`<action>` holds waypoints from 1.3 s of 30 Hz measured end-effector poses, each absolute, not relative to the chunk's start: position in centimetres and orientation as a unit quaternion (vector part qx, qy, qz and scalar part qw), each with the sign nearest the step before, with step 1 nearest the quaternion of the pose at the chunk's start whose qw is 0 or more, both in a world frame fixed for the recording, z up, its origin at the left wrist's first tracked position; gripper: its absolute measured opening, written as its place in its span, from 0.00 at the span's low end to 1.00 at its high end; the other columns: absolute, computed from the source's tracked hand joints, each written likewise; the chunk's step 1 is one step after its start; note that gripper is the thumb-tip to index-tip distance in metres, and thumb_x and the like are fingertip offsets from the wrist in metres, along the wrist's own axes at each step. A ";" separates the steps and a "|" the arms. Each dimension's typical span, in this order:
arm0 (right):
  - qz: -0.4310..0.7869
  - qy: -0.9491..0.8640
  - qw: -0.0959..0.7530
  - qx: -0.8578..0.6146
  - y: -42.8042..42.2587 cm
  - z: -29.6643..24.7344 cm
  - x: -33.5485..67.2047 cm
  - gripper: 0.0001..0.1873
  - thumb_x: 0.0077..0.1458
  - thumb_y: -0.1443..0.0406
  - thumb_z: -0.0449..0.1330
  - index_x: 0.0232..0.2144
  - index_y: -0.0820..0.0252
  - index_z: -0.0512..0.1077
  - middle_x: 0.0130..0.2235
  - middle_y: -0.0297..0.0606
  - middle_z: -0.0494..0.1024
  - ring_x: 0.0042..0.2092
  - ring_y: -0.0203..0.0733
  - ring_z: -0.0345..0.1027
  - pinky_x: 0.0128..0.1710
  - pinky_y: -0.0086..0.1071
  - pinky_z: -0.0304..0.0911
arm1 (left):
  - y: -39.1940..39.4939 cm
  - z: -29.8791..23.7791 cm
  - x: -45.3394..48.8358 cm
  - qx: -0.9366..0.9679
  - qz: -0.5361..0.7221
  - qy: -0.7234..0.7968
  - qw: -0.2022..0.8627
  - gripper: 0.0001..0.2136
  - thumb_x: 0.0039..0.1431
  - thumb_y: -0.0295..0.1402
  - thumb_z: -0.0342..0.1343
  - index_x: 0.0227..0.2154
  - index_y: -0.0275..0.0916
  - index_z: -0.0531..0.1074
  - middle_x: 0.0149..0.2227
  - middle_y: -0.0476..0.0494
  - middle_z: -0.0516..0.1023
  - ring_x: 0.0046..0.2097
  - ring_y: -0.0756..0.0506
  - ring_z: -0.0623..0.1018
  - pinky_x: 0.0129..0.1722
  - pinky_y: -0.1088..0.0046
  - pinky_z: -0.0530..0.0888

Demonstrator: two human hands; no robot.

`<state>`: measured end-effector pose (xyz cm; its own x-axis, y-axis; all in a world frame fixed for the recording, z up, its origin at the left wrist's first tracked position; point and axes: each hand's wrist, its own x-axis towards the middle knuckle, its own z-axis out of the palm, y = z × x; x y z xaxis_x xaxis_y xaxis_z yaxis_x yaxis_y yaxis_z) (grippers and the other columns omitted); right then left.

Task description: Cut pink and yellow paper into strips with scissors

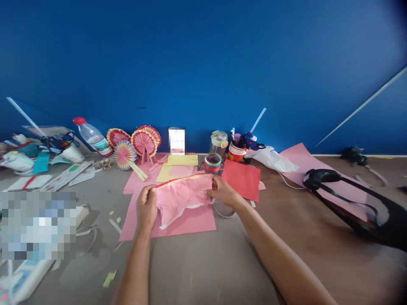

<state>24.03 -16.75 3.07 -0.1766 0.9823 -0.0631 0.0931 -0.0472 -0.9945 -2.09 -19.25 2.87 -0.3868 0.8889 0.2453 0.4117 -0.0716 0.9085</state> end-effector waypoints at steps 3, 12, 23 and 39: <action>0.563 -0.518 0.417 -0.491 -16.4 2.5 24.0 0.18 0.39 0.68 0.61 0.38 0.61 0.69 0.24 0.28 0.71 0.25 0.34 0.63 0.26 0.28 0.60 | -18.8 2.4 -2.6 0.487 0.538 0.646 0.237 0.13 0.54 0.44 0.51 0.31 0.39 0.70 0.25 0.51 0.69 0.28 0.49 0.67 0.29 0.75 0.66; 0.555 -0.484 0.442 -0.512 -15.9 3.0 24.8 0.10 0.39 0.62 0.61 0.26 0.62 0.71 0.17 0.26 0.65 0.21 0.30 0.54 0.22 0.26 0.49 | -18.2 0.5 -4.2 0.478 0.532 0.656 0.240 0.14 0.52 0.45 0.53 0.29 0.39 0.72 0.18 0.55 0.63 0.22 0.51 0.63 0.23 0.77 0.62; 0.540 -0.443 0.492 -0.520 -16.1 3.4 24.4 0.07 0.39 0.63 0.61 0.18 0.60 0.69 0.15 0.27 0.63 0.20 0.30 0.51 0.21 0.27 0.45 | -18.2 0.7 -3.2 0.455 0.573 0.642 0.230 0.13 0.50 0.46 0.56 0.27 0.41 0.73 0.23 0.50 0.71 0.27 0.48 0.68 0.28 0.75 0.66; 0.559 -0.275 0.636 -0.455 -15.7 4.7 25.6 0.15 0.37 0.59 0.67 0.24 0.57 0.64 0.21 0.30 0.73 0.19 0.31 0.61 0.19 0.26 0.56 | -19.1 1.2 -0.6 0.468 0.585 0.600 0.280 0.23 0.56 0.56 0.47 0.30 0.38 0.70 0.19 0.52 0.65 0.21 0.51 0.65 0.22 0.76 0.63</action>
<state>25.59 -15.67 4.74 0.2230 0.9619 -0.1584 -0.4617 -0.0389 -0.8862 -0.64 -19.06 1.19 -0.4056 0.8892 0.2114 0.2334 -0.1229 0.9646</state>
